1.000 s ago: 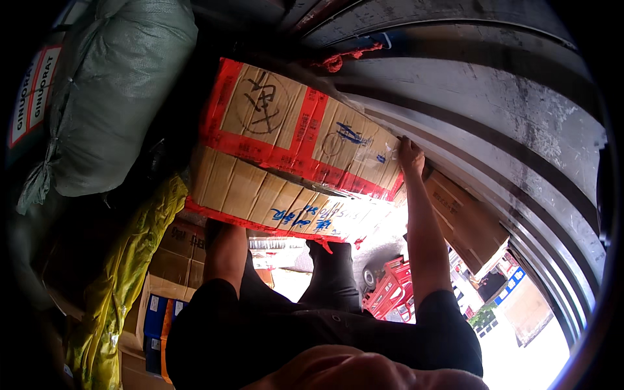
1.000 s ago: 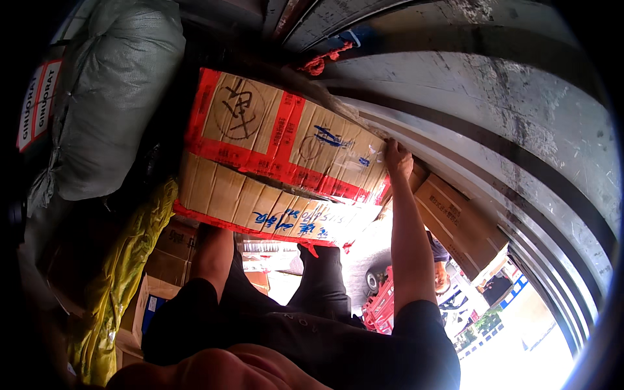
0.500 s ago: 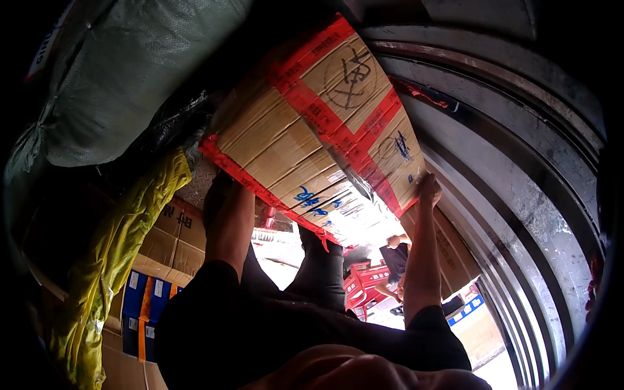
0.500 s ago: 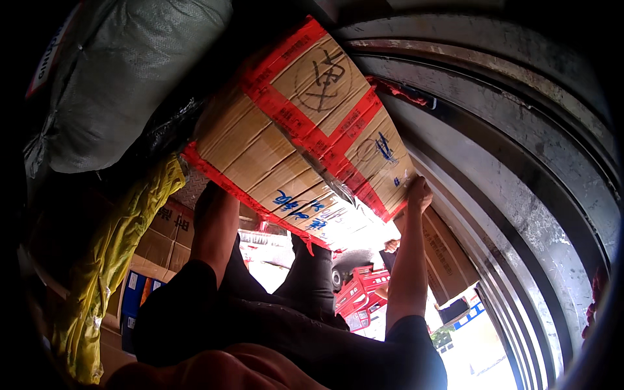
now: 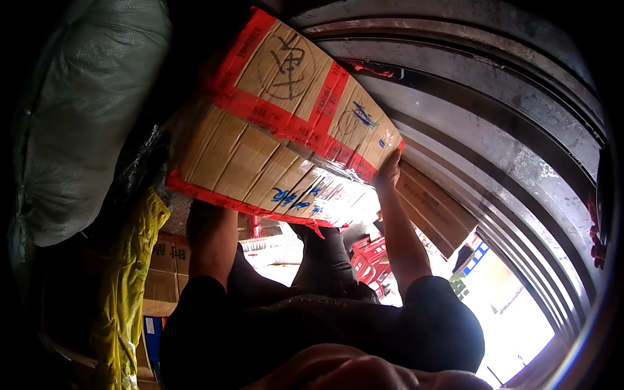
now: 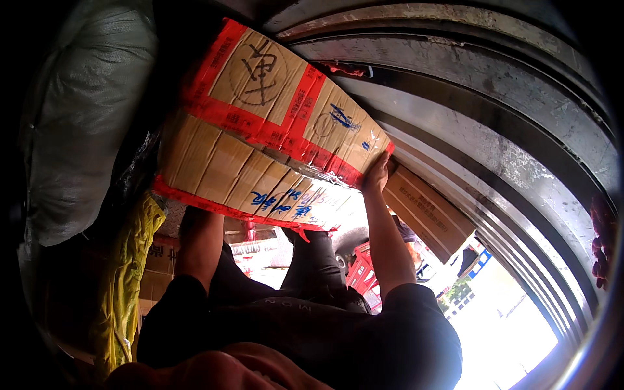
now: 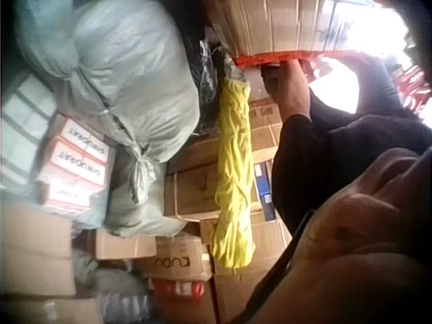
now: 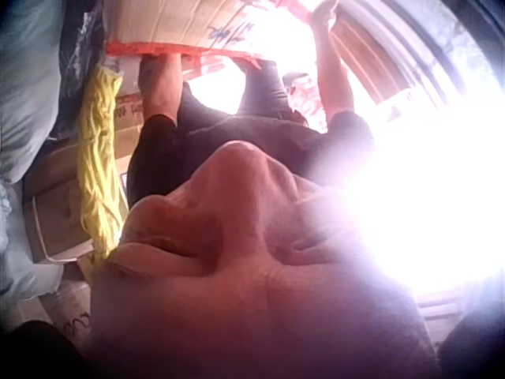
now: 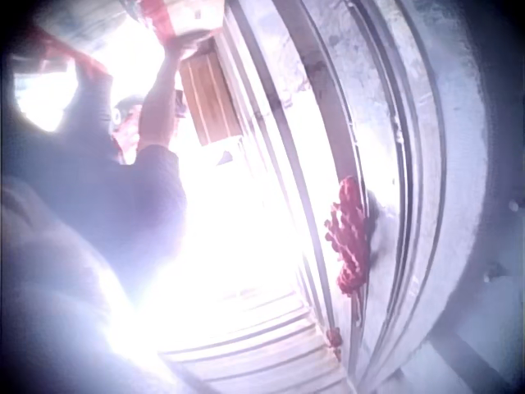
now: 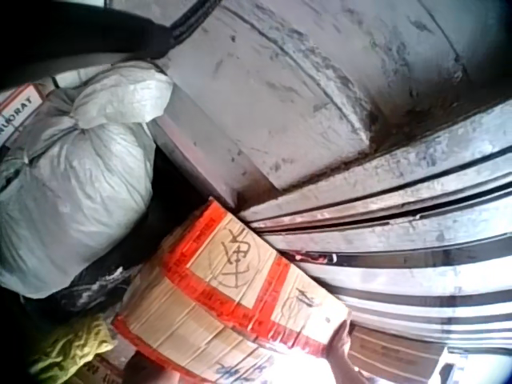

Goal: The person lifts and moves several cardboard boxes from a red three-wheeled vehicle to a nearby storage area. They also write on a piece of paper using a pen while standing next to the vehicle.

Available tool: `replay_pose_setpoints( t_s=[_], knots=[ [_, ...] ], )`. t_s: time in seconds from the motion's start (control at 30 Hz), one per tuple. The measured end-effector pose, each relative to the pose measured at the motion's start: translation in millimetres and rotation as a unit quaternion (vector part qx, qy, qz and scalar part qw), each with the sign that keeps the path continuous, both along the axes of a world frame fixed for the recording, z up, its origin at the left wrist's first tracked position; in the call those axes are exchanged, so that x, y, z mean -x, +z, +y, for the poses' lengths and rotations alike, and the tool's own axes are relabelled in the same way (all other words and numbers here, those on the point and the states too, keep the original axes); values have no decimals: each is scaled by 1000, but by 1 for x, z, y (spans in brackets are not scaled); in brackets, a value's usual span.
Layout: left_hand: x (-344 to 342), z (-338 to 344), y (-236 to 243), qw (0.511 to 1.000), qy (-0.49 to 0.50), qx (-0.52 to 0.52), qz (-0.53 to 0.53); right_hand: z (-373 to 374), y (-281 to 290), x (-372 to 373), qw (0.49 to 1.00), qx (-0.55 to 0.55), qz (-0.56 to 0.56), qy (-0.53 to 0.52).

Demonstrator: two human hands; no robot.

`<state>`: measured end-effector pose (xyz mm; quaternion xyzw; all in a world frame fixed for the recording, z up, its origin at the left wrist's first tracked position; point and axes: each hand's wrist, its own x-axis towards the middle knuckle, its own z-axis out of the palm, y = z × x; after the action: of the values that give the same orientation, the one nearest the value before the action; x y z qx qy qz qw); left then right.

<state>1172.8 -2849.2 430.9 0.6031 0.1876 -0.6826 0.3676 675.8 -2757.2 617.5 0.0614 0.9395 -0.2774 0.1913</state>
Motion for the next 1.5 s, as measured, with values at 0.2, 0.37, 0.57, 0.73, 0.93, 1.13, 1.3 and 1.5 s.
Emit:
replay_pose_setpoints(
  t_s=[0.2,0.37,0.57,0.73,0.93,1.13,1.3,1.5],
  knots=[
    [6,35,21,998,12,-2,-65,-57,17,-53,999,-9,47,23],
    [13,45,35,975,-155,-16,-156,-72,32,-31,954,-230,70,181],
    [-145,42,188,673,-572,237,-404,-50,105,-72,817,-290,142,478],
    [-325,-52,384,262,-802,78,-531,-32,184,-199,823,-105,-51,556],
    [-454,-89,397,221,-906,58,-355,-1,272,-325,781,-5,-185,596],
    [-467,-127,354,433,-899,-40,-61,4,343,-361,842,-80,-259,466],
    [-427,-138,379,442,-893,-6,-81,63,327,-347,878,-99,-227,408],
    [-375,-100,400,317,-940,-57,-115,84,304,-331,879,-103,-269,381]
  ],
)
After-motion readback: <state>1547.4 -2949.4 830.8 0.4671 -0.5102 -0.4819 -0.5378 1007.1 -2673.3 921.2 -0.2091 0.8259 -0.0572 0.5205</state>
